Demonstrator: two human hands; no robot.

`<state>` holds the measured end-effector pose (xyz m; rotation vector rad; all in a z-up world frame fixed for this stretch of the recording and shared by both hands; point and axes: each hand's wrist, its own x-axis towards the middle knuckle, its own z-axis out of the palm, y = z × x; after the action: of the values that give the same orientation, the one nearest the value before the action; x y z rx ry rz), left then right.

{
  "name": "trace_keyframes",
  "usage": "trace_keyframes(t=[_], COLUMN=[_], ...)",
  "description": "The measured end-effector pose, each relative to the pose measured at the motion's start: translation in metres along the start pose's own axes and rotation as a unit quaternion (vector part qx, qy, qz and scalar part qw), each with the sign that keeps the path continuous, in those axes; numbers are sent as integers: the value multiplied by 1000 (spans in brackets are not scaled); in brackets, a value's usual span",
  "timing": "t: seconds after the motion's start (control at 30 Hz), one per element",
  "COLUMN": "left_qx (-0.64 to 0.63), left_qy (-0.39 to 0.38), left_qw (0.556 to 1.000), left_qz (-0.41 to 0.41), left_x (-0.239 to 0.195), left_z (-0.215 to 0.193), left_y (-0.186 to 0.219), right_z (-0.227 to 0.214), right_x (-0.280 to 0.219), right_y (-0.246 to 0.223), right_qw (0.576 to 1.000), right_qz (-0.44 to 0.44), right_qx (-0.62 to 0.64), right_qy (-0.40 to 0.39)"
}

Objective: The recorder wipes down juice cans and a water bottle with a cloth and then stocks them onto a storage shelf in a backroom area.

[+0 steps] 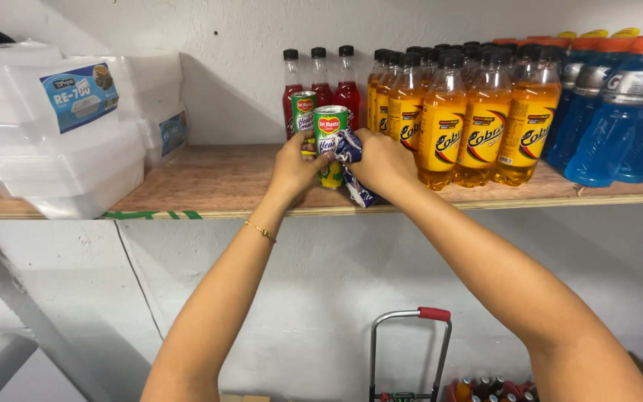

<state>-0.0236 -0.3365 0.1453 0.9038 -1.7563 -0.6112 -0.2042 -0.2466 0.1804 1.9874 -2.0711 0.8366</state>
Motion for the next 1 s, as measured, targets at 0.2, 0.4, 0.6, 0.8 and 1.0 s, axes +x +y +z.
trace_keyframes(t=[0.2,0.4,0.6,0.8,1.0], left_qx=[247,341,291,240,217], left_qy=[-26,-76,-53,-52,-35], left_qw=[969,937,954,968,974], left_qz=[9,-18,-49,-41,-60], left_x=[79,109,123,107,92], left_z=[5,4,16,10,10], left_y=[-34,-15,-31,-6,15], right_z=[-8,26,30,37,52], right_x=[11,39,52,60,81], right_y=[-27,-31,-38,-47,-32], right_qw=[998,992,989,981,977], right_qz=[-31,-77,-61,-63,-60], right_qx=[-51,-94,-125,-166,-186], right_qy=[7,21,-40,-80,-87])
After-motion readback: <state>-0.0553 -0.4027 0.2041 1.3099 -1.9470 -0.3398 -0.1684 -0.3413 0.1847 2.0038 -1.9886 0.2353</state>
